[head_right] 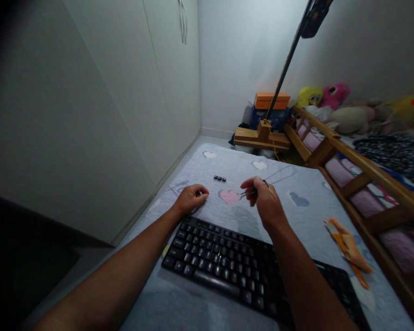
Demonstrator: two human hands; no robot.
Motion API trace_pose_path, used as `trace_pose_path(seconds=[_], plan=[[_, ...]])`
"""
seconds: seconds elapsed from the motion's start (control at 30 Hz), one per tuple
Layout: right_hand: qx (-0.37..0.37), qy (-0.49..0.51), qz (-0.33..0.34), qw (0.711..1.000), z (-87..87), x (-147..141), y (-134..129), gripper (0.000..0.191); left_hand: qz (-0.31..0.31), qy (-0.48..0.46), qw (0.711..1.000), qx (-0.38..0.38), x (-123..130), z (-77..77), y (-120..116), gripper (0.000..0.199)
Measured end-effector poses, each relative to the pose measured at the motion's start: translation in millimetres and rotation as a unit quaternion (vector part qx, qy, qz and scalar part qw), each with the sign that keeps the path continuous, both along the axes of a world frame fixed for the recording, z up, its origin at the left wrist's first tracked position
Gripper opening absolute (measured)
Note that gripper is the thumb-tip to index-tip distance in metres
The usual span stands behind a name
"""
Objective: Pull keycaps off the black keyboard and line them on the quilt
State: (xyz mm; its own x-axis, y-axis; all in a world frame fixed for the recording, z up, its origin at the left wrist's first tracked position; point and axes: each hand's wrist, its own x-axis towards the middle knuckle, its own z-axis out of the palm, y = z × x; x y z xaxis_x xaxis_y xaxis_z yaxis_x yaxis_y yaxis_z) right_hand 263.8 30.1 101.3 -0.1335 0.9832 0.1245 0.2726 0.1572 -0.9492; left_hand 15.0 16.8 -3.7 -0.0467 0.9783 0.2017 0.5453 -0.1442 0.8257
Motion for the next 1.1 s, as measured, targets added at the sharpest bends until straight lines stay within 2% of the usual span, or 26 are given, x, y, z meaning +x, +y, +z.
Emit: trace_pose_path(seconds=[0.13,0.27,0.4,0.53,0.73,1.1], plan=[[-0.038,-0.026,0.063,0.997,1.3,12,-42,0.040,-0.004,0.005,1.000,-0.003,0,-0.7,0,0.015],[-0.044,-0.069,0.104,0.991,-9.7,14,-77,0.029,-0.002,0.010,1.000,-0.009,0,-1.2,1,0.017],[0.010,-0.106,0.087,0.990,-24.9,6,-97,0.021,0.001,0.015,1.000,-0.010,0,-0.6,0,0.017],[0.044,-0.132,0.083,0.987,-37.7,-5,-103,0.017,-0.003,0.015,1.000,-0.008,0,0.9,-1,0.016],[0.120,-0.146,0.082,0.978,-48.0,-17,-104,0.011,-0.001,0.026,1.000,-0.004,1,1.5,-1,0.015],[0.136,-0.172,0.104,0.970,-65.1,-28,-103,0.011,-0.002,0.046,0.999,0.000,1,3.1,-1,0.015]])
